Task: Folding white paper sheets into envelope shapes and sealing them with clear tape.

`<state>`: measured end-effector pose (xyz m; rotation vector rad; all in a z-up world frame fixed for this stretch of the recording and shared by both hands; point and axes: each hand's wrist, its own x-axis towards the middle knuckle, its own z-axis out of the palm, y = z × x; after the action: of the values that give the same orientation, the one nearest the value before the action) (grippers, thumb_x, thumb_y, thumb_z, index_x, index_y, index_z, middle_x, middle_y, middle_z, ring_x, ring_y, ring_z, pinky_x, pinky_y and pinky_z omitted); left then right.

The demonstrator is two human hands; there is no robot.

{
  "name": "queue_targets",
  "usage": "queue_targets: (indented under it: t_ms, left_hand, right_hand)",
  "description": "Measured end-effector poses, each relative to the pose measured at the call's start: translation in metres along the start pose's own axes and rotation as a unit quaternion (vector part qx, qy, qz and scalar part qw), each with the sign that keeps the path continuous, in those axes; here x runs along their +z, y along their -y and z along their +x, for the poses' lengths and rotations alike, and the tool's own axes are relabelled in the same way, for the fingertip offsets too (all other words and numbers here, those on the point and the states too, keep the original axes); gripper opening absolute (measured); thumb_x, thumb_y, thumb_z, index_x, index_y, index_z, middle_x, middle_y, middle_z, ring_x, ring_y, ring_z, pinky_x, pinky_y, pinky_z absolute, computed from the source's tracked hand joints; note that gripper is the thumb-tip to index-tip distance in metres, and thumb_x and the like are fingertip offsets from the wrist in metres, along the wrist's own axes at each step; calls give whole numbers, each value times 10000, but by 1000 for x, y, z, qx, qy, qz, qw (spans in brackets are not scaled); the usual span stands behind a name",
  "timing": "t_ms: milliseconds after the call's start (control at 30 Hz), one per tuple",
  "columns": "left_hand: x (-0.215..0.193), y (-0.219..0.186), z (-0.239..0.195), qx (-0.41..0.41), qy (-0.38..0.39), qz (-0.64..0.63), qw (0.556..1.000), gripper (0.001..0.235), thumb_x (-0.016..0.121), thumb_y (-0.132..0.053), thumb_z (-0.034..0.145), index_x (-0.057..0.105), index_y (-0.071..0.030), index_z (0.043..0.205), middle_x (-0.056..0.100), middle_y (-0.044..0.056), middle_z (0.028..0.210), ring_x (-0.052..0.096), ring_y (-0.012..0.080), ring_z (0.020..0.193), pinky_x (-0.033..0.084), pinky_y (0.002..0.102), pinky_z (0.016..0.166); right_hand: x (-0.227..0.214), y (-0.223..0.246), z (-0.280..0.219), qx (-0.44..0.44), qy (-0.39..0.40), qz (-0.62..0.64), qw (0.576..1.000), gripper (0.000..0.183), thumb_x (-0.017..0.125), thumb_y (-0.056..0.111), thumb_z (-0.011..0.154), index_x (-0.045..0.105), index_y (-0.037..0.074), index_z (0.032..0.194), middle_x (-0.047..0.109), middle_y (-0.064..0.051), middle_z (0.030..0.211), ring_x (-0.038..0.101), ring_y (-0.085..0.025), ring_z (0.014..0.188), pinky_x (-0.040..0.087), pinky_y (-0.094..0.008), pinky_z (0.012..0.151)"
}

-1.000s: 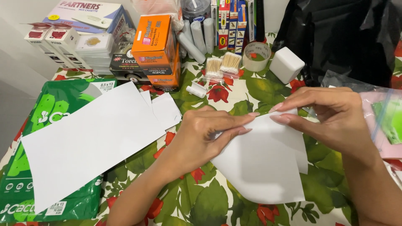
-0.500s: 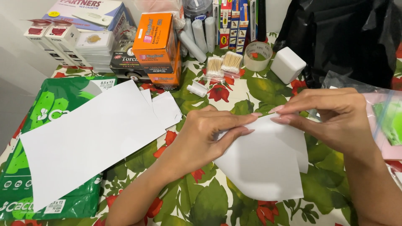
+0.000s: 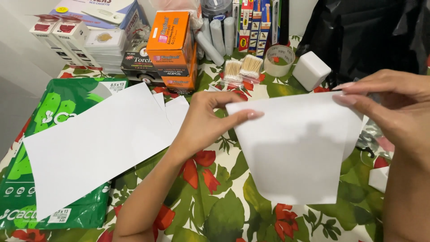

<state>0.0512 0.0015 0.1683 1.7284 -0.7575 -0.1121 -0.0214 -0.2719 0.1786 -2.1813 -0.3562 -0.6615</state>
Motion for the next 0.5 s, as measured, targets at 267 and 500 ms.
queue_targets:
  t_ms: [267,500]
  left_hand:
    - [8,6,-4,208,-108,-12,972,206,660,-115,866,628,-89,1067,671,75,1058,693,160,977,598,233,864]
    - [7,10,-3,199,-118,10,973,264,677,-119,861,606,-105,1116,680,34,1054,642,66,787,543,228,870]
  right_hand:
    - [-7,-33,-5,54,-40,10,998,152,711,-42,919,610,-22,1031,616,-151,1003,591,-169,857,470,-196,735]
    - [-10,-43,-9,53,-54,42,996,186,718,-30,898,606,26,1035,613,-115,1027,604,-149,918,503,-181,818]
